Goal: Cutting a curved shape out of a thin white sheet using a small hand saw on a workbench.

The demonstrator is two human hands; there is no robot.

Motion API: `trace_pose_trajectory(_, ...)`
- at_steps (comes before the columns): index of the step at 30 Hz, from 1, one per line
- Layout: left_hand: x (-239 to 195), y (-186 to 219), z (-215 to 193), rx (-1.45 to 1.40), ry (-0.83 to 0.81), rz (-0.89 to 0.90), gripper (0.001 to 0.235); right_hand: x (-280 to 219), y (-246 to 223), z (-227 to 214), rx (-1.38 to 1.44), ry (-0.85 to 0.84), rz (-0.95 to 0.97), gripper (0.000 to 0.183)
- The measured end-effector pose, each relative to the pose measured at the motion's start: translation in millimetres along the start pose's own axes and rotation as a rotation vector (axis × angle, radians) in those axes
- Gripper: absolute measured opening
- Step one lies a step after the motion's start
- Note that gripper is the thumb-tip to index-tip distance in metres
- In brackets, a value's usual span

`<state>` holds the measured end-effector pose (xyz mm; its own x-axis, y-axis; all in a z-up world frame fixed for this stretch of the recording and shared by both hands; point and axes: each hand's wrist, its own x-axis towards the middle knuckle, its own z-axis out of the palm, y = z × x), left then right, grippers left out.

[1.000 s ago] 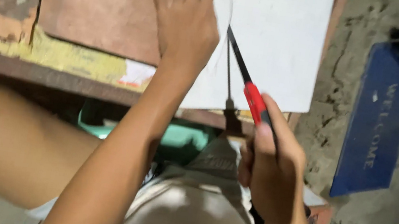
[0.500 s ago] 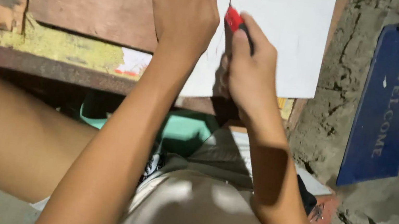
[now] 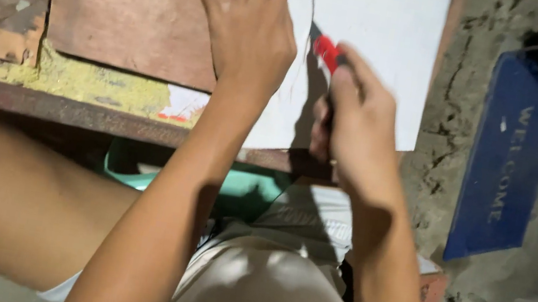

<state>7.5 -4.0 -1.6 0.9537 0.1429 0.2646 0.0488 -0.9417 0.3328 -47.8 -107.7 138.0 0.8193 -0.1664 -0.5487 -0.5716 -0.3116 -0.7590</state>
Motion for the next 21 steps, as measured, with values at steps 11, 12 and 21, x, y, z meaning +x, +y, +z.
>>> trace_pose_trajectory(11,-10.6,-1.9,-9.9,0.003,0.055,-0.017,0.059,-84.1,14.4,-11.0,-0.004,0.071,0.065,0.061)
trace_pose_trajectory(12,-9.3,-2.0,-10.1,0.007,0.051,-0.019,0.059,-78.2,22.9,-9.3,-0.004,0.067,0.069,0.061)
trace_pose_trajectory(21,-13.3,0.8,-7.8,0.031,0.070,-0.031,0.059,-2.2,24.7,19.1,0.138,-0.073,0.014,0.032)
